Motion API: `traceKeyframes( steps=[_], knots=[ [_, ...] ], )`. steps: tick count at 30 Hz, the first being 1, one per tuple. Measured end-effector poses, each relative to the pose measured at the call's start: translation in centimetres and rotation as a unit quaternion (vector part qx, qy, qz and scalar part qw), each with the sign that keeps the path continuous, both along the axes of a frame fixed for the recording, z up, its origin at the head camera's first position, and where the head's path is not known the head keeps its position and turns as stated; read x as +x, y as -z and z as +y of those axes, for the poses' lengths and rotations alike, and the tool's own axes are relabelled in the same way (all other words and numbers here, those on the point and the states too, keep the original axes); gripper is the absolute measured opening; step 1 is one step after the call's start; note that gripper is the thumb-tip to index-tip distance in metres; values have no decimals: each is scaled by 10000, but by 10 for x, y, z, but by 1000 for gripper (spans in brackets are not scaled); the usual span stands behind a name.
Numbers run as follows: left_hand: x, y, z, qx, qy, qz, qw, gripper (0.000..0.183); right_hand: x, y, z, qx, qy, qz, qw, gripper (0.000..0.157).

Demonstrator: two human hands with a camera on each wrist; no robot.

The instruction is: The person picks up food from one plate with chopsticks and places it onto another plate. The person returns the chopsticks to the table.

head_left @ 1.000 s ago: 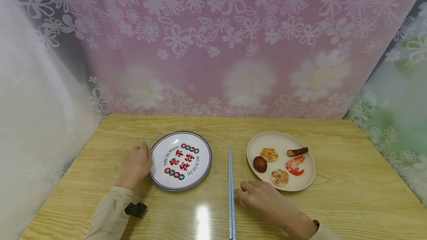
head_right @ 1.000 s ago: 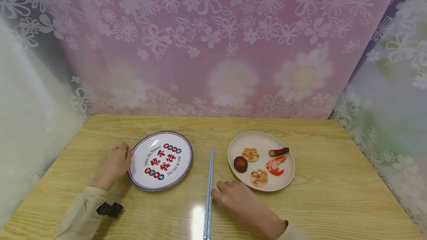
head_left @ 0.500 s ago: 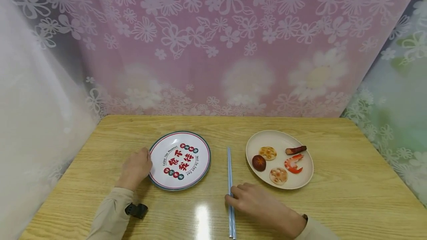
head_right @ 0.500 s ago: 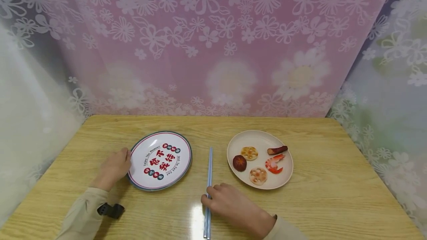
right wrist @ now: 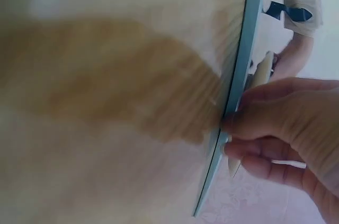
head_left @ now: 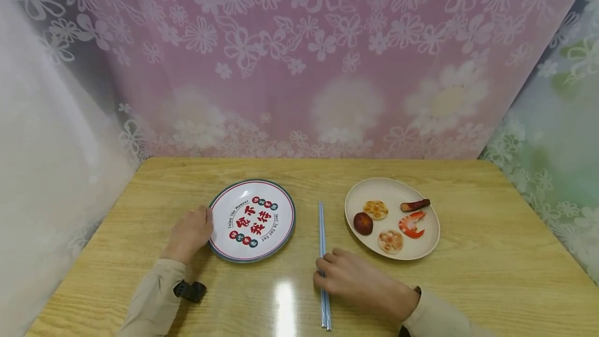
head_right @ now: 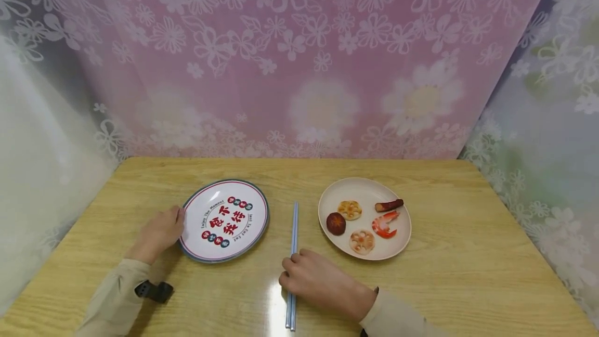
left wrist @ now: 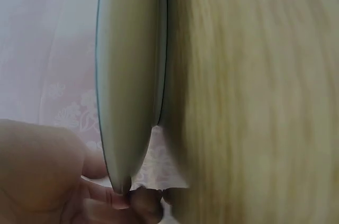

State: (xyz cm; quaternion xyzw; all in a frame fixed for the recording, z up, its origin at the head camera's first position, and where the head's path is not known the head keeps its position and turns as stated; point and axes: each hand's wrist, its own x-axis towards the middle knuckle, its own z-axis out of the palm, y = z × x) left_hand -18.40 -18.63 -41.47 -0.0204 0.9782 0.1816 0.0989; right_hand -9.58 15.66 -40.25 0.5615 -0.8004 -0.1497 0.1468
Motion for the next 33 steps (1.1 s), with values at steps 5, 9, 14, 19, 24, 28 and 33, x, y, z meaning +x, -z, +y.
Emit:
traceKeyframes(
  steps=[5, 9, 14, 19, 24, 28, 33],
  knots=[
    [-3, -3, 1, 125, 62, -88, 9999, 73, -9, -5, -6, 341, -232, 190, 9990, 9],
    [-2, -3, 2, 181, 19, -230, 9996, 85, -12, -6, -10, 529, -340, 330, 9975, 8],
    [0, -3, 3, 217, 18, -291, 9993, 93, -12, 0, -13, 524, -484, 581, 9958, 9],
    [1, -3, 3, 168, 75, -265, 9995, 94, -10, 7, -13, 315, -667, 798, 9941, 10],
    [2, -4, 2, 160, 152, -198, 9996, 93, -7, 9, -12, 161, -675, 735, 9949, 10],
    [3, -6, 1, 132, 121, -308, 9994, 95, -3, 11, -13, -82, -487, 380, 9981, 14],
    [4, -3, 1, 140, 54, -416, 9990, 96, 1, 10, -17, -252, -186, 396, 9987, 33]
  ],
)
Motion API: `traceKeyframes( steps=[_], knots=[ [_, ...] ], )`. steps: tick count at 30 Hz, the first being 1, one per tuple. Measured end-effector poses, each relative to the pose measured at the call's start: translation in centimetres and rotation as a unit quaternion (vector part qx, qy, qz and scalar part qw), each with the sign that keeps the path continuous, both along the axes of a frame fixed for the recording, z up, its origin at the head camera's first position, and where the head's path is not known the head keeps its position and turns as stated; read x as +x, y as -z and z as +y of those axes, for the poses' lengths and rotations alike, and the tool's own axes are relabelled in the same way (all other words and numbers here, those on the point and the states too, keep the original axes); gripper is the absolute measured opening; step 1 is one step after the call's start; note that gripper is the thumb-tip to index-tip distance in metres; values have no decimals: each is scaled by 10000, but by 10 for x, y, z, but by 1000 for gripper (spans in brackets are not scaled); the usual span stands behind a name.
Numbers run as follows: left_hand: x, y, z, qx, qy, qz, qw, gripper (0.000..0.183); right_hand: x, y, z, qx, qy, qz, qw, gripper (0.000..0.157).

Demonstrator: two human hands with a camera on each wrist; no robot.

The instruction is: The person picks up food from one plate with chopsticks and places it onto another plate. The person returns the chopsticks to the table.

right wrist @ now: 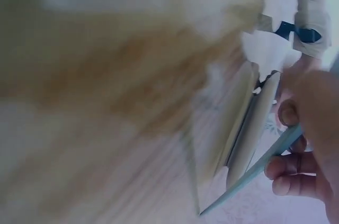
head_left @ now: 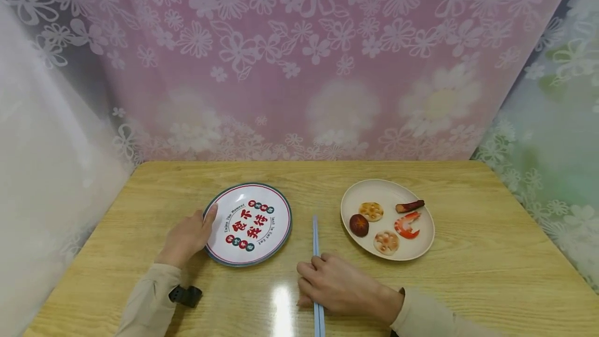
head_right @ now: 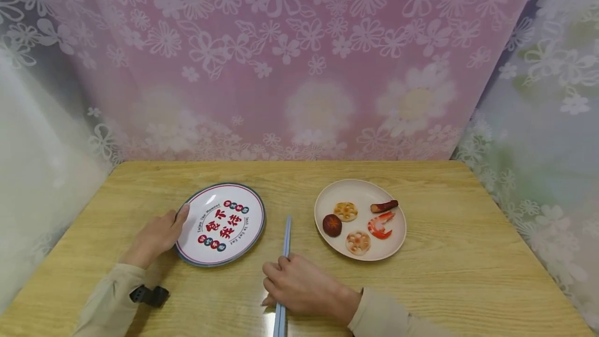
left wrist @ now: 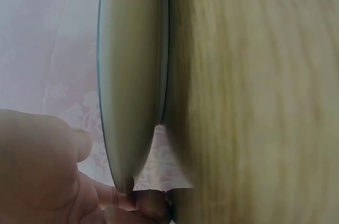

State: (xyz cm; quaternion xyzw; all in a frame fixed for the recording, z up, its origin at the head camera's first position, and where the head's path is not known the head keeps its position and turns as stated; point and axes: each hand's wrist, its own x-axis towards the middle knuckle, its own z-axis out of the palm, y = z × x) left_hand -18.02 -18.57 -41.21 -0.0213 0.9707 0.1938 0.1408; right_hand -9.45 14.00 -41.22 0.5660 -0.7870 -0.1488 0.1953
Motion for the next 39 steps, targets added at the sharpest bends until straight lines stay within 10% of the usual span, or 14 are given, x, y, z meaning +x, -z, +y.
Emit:
traceKeyframes(
  steps=[16, 30, 39],
  knots=[
    [-1, 5, -5, 147, 342, 298, 9989, 36, 11, -9, 2, -1676, 461, 56, 9848, 53],
    [-3, 7, -5, 422, 272, 233, 9985, 39, 10, -36, 12, -4097, 405, -528, 9098, 36],
    [-6, 8, -9, 408, 422, 355, 9976, 36, -4, -74, 43, -4736, 985, -829, 8713, 39]
  ],
)
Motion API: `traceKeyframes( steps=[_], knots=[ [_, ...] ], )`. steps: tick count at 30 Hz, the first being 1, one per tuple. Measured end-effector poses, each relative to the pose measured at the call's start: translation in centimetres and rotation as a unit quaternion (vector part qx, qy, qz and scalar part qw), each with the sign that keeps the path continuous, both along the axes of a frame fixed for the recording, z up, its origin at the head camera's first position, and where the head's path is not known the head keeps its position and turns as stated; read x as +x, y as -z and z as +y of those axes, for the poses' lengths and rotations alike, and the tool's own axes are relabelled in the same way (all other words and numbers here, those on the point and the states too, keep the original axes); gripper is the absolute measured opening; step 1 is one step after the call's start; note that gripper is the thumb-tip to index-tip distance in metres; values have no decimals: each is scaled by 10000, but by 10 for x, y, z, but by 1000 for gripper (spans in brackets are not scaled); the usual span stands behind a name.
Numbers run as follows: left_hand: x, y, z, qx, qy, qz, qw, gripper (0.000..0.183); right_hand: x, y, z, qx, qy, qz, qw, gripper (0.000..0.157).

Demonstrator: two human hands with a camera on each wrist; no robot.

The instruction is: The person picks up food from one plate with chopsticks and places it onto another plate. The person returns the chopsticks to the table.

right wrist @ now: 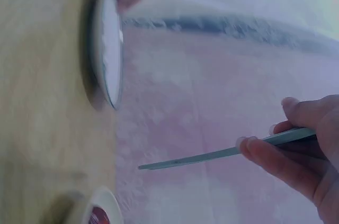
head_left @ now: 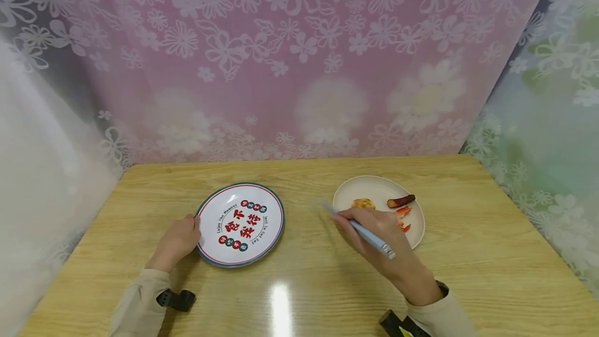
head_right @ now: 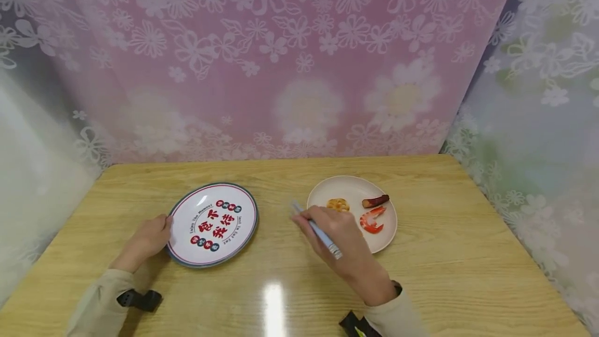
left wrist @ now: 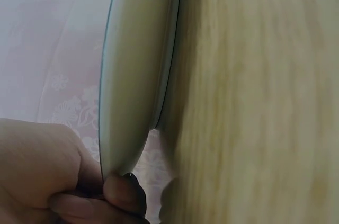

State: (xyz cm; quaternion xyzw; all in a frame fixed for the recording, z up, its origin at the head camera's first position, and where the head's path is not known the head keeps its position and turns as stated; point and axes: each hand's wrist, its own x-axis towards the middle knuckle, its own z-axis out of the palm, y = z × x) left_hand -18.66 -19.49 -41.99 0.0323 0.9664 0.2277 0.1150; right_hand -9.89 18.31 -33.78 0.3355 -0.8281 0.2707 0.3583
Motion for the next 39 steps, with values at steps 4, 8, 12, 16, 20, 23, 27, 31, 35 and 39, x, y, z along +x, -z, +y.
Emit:
traceKeyframes(
  steps=[4, 8, 12, 16, 20, 23, 27, 31, 35, 39],
  knots=[
    [-1, 0, 1, 51, -1, 28, 10000, 34, -4, -11, 26, -359, 126, -322, 9988, 18],
    [-1, 1, 0, 55, 16, 1, 10000, 34, -3, -17, 47, -785, 223, -755, 9938, 18],
    [-2, 2, 1, 111, 13, -47, 9999, 34, -1, -23, 64, -1103, 471, -1027, 9875, 20],
    [-3, 1, 2, 150, -3, -62, 9999, 35, 1, -30, 76, -1394, 927, -1536, 9739, 14],
    [-1, 1, 0, 129, -18, -196, 9997, 36, 2, -32, 84, -1575, 1291, -1986, 9587, 12],
    [-1, 0, -1, 108, -36, -244, 9996, 37, 2, -32, 88, -1569, 1384, -2086, 9554, 11],
    [0, 0, -1, 148, -50, -212, 9997, 37, 3, -32, 90, -1490, 1432, -2131, 9549, 10],
    [-1, 0, -1, 181, -35, -226, 9996, 37, 2, -31, 93, -1529, 1447, -2129, 9541, 11],
    [-1, 1, -1, 191, -50, -242, 9995, 37, 1, -28, 97, -1486, 1563, -2174, 9520, 12],
    [0, 1, 0, 194, -76, -277, 9994, 37, -1, -26, 102, -1298, 1795, -2213, 9497, 16]
  ],
)
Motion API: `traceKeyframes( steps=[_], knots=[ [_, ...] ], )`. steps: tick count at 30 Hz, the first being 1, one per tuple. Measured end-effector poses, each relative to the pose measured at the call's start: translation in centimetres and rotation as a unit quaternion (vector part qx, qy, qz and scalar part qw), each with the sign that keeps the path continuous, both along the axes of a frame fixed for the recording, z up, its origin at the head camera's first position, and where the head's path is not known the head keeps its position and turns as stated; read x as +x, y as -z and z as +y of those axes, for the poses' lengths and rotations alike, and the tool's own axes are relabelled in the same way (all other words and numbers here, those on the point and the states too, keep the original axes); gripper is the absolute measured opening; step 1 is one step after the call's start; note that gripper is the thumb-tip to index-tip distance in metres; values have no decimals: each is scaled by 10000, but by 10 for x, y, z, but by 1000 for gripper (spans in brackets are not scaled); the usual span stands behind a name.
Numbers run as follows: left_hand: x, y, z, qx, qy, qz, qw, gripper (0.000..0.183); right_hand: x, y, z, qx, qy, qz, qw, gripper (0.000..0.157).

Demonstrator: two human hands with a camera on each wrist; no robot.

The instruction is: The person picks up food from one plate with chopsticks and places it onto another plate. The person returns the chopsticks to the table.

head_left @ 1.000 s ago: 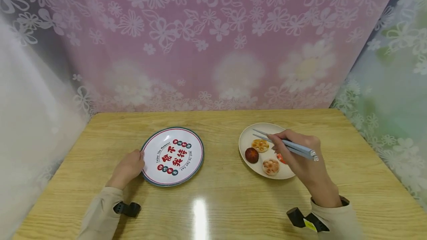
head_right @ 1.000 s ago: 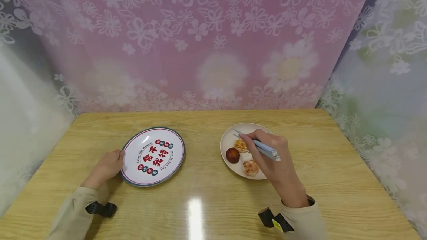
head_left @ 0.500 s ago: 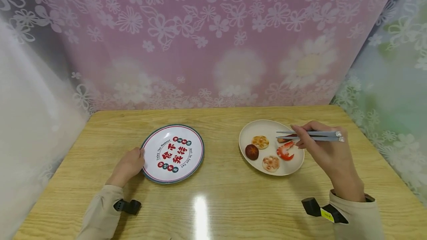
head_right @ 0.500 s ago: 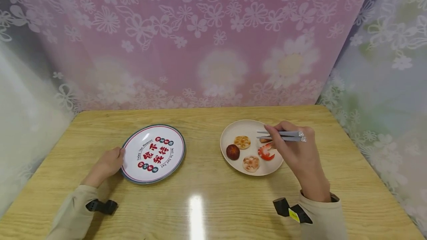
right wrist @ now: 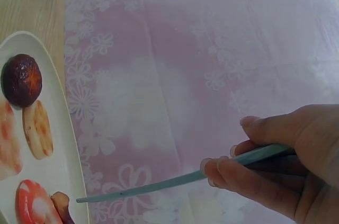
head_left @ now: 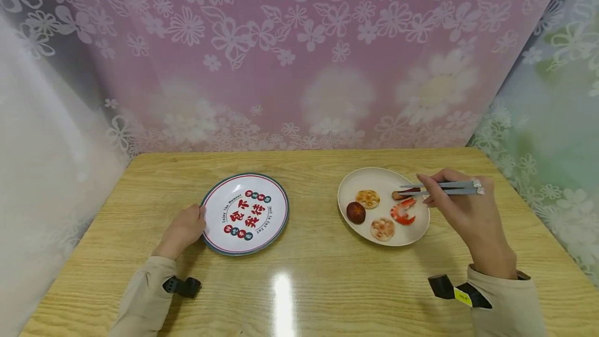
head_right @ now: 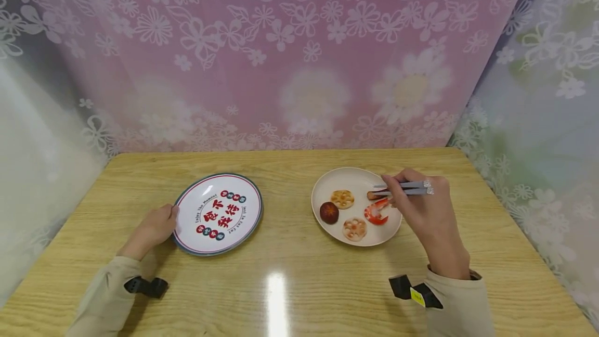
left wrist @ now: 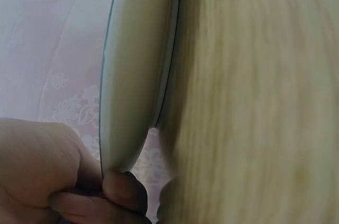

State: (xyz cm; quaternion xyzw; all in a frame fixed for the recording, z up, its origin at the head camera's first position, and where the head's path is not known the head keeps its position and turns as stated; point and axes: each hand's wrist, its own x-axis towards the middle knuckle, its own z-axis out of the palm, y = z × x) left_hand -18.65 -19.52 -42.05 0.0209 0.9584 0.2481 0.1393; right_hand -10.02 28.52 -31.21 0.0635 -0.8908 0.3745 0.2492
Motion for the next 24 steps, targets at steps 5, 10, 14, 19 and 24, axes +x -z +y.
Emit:
traceKeyframes(
  steps=[5, 10, 14, 19, 24],
  knots=[
    [1, -3, 1, 3, -14, -53, 10000, 38, -1, 2, 4, 136, 52, -16, 9999, 17],
    [1, -3, 2, -51, 6, -58, 10000, 39, -2, 4, 7, 262, 94, 44, 9996, 18],
    [1, -2, 1, -72, 33, -36, 10000, 39, -3, 6, 10, 250, 169, 6, 9995, 20],
    [-1, -2, 1, -115, 7, -14, 9999, 39, -9, 9, 13, 79, 248, -105, 9996, 21],
    [-1, -2, 1, -137, 18, -53, 9999, 39, -12, 14, 15, 43, 188, -100, 9998, 22]
  ],
)
